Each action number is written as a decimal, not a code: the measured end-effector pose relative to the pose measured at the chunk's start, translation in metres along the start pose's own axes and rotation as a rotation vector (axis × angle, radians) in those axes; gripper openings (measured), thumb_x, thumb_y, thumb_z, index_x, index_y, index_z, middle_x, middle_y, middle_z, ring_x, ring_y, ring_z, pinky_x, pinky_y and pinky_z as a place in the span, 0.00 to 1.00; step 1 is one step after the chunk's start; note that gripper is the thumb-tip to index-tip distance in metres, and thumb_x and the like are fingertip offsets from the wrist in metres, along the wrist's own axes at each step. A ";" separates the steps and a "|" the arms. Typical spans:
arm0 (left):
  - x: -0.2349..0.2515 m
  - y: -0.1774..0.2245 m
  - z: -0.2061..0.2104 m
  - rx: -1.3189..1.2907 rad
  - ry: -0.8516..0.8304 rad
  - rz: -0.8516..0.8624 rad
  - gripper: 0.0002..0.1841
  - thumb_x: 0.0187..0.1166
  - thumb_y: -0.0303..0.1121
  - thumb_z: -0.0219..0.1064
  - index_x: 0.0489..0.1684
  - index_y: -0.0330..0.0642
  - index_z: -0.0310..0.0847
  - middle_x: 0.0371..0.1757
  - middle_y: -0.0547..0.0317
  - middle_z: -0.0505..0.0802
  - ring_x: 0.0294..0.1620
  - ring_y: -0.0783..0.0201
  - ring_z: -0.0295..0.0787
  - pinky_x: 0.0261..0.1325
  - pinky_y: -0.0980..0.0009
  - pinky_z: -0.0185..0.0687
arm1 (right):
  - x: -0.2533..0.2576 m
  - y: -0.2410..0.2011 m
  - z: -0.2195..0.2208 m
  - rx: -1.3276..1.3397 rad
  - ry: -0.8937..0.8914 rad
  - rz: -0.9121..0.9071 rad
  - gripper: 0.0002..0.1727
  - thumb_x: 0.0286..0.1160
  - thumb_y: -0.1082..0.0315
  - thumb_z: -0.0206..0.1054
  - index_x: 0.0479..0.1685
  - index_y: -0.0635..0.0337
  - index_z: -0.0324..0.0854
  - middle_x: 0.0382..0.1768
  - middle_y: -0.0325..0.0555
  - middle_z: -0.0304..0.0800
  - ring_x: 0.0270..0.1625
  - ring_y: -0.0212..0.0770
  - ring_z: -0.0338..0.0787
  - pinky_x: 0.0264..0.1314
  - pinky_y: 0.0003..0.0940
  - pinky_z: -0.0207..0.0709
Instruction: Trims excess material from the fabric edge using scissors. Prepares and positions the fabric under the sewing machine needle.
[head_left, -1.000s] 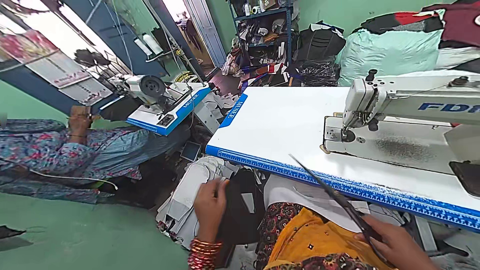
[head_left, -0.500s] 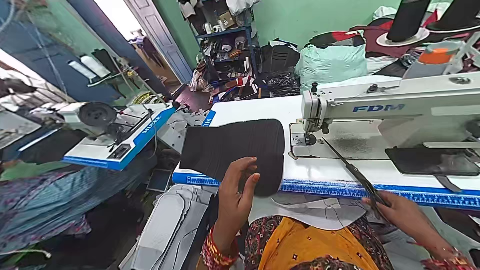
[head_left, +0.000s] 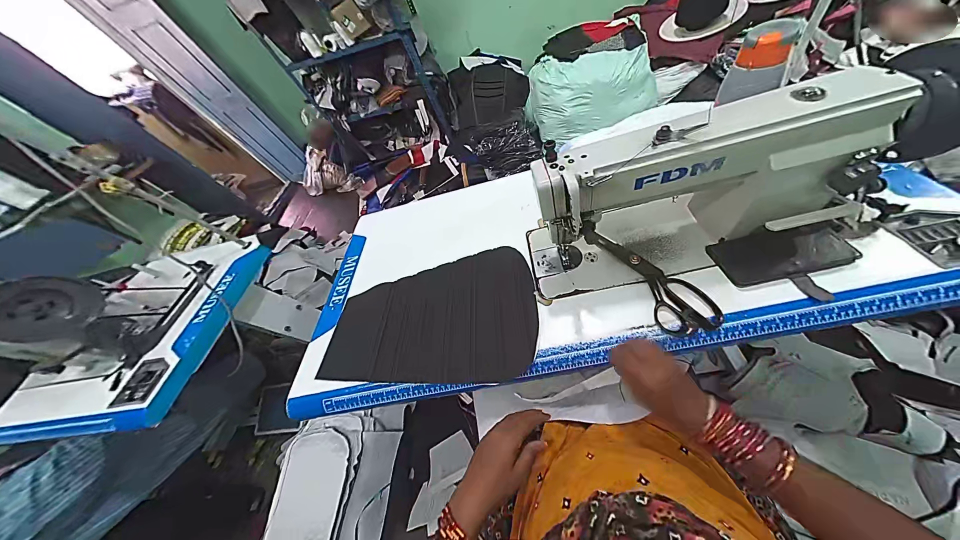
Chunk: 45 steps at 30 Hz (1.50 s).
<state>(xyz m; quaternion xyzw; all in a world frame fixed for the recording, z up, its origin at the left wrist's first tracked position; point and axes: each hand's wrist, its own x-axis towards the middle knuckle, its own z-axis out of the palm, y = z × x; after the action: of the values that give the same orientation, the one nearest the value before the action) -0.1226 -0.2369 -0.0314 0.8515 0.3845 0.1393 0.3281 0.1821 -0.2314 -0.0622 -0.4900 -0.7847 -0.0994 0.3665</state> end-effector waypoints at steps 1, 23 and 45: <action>0.006 -0.002 0.006 0.017 0.009 -0.010 0.17 0.84 0.28 0.63 0.66 0.30 0.85 0.67 0.39 0.91 0.72 0.42 0.87 0.78 0.47 0.77 | -0.011 -0.011 0.012 0.112 -0.123 -0.128 0.08 0.70 0.75 0.64 0.35 0.66 0.90 0.37 0.57 0.94 0.42 0.57 0.96 0.45 0.51 0.90; 0.117 0.024 0.070 0.676 -0.448 -0.083 0.24 0.86 0.19 0.50 0.80 0.36 0.74 0.84 0.40 0.77 0.87 0.41 0.69 0.85 0.42 0.63 | -0.098 0.079 -0.136 -0.237 -0.769 1.075 0.19 0.81 0.76 0.62 0.66 0.82 0.78 0.69 0.85 0.76 0.78 0.84 0.69 0.79 0.78 0.56; 0.022 0.008 -0.071 0.431 0.261 0.714 0.42 0.90 0.65 0.27 0.15 0.47 0.78 0.26 0.57 0.90 0.53 0.54 0.88 0.64 0.59 0.73 | 0.046 -0.136 -0.060 1.336 -0.320 -0.393 0.14 0.74 0.77 0.64 0.24 0.81 0.85 0.20 0.60 0.86 0.24 0.42 0.85 0.32 0.29 0.74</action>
<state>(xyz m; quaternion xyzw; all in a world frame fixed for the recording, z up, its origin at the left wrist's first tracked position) -0.1383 -0.1921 0.0266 0.9554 0.1242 0.2669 0.0228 0.0845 -0.2984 0.0398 -0.0191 -0.7958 0.4113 0.4440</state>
